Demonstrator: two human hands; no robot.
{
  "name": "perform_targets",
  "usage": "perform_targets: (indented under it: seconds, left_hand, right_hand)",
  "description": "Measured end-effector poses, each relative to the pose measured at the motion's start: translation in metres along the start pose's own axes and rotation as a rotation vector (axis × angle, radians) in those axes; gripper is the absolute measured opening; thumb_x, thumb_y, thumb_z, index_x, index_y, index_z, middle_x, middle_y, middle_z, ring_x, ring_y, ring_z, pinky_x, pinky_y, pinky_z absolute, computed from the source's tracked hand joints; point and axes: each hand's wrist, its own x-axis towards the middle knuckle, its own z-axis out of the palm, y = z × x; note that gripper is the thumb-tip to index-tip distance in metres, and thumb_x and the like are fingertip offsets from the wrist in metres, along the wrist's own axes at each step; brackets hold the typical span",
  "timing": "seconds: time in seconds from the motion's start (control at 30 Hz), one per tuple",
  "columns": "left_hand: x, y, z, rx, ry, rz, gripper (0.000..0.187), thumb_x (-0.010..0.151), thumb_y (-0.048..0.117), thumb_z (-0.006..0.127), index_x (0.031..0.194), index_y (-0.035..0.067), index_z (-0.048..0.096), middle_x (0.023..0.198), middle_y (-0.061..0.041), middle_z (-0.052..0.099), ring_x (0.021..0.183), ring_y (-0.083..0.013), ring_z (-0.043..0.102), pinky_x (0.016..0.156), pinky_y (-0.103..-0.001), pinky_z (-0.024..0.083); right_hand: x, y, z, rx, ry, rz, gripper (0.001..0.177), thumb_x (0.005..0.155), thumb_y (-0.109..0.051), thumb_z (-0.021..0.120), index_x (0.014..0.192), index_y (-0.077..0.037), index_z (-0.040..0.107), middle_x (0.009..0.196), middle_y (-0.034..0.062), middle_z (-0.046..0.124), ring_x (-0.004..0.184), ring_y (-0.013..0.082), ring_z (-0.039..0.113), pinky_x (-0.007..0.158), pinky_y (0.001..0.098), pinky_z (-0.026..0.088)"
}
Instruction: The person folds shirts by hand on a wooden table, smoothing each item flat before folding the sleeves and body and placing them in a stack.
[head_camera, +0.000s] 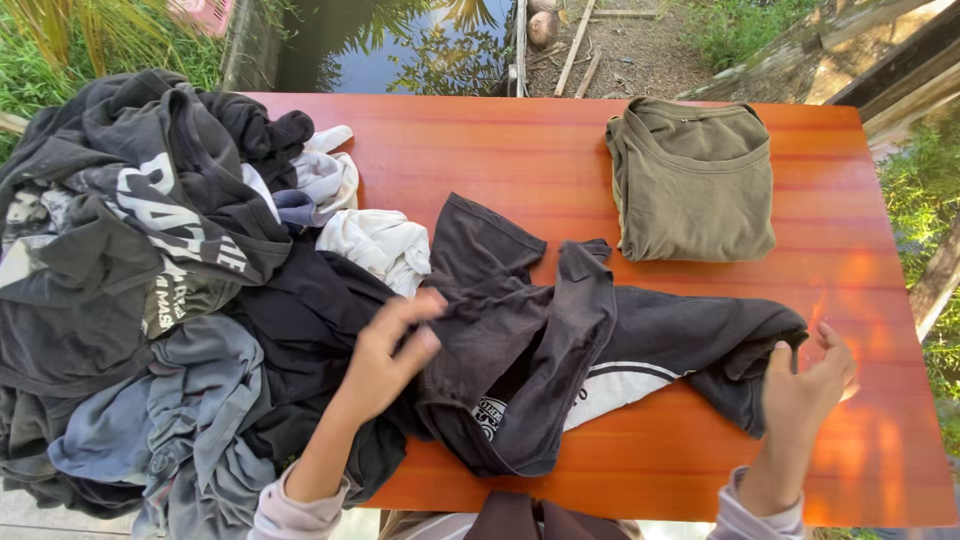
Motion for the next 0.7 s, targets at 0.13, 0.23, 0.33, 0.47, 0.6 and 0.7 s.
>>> perform_targets:
  seconds: [0.13, 0.23, 0.33, 0.47, 0.6, 0.7]
  left_hand:
    - [-0.024, 0.004, 0.008, 0.477, -0.568, 0.437, 0.095, 0.057, 0.03, 0.091, 0.145, 0.006, 0.063, 0.15, -0.027, 0.051, 0.134, -0.0471, 0.046, 0.109, -0.05, 0.038]
    - [-0.022, -0.002, 0.016, 0.694, -0.398, 0.357, 0.078, 0.049, 0.017, 0.078, 0.126, 0.014, 0.071, 0.139, -0.021, 0.064, 0.127, -0.041, 0.057, 0.104, -0.044, 0.046]
    - [-0.002, -0.002, 0.001, 0.665, -0.466, 0.116, 0.035, 0.072, 0.009, 0.075, 0.107, 0.013, 0.073, 0.121, -0.007, 0.074, 0.118, -0.0295, 0.065, 0.102, -0.041, 0.05]
    - [0.022, 0.017, -0.036, 0.432, -0.295, 0.022, 0.029, 0.086, 0.013, 0.072, 0.115, 0.008, 0.072, 0.106, -0.009, 0.076, 0.103, -0.0249, 0.07, 0.097, -0.037, 0.053]
    - [0.046, 0.018, -0.048, -0.004, -0.06, -0.064, 0.028, 0.101, 0.012, 0.061, 0.127, 0.001, 0.067, 0.114, -0.01, 0.073, 0.104, -0.0151, 0.066, 0.094, -0.031, 0.053]
    - [0.061, 0.014, -0.033, -0.659, -0.038, -0.178, 0.03, 0.106, 0.014, 0.058, 0.132, -0.001, 0.063, 0.122, -0.009, 0.07, 0.108, -0.0156, 0.066, 0.093, -0.031, 0.054]
  right_hand:
    - [0.0, -0.103, -0.033, 0.355, -0.179, -0.158, 0.047, 0.087, 0.001, 0.064, 0.133, -0.008, 0.064, 0.141, 0.0123, 0.062, 0.139, 0.0302, 0.049, 0.123, 0.0441, 0.033]
    - [-0.007, -0.162, -0.034, 0.611, -0.537, -0.545, 0.058, 0.074, -0.013, 0.077, 0.131, -0.01, 0.065, 0.151, 0.0215, 0.046, 0.141, 0.0394, 0.035, 0.115, 0.0516, 0.024]
    - [-0.017, -0.178, -0.013, 0.449, -0.717, -0.628, 0.056, 0.061, -0.026, 0.087, 0.115, -0.023, 0.073, 0.158, 0.0176, 0.041, 0.146, 0.0446, 0.025, 0.113, 0.0523, 0.025]
    - [0.012, -0.155, 0.017, 0.47, -0.637, -0.491, 0.022, 0.087, -0.016, 0.082, 0.106, -0.019, 0.07, 0.14, -0.0052, 0.066, 0.151, 0.0271, 0.046, 0.127, 0.0484, 0.028]
    - [0.033, -0.171, 0.001, 0.799, -0.668, -0.469, 0.054, 0.073, -0.019, 0.086, 0.121, -0.009, 0.063, 0.139, 0.0088, 0.065, 0.146, 0.0329, 0.044, 0.118, 0.0463, 0.031]
    - [0.018, -0.207, 0.001, 1.238, -0.955, -0.351, 0.084, 0.075, -0.014, 0.083, 0.147, -0.007, 0.041, 0.149, 0.0103, 0.051, 0.142, 0.0249, 0.045, 0.117, 0.038, 0.03]
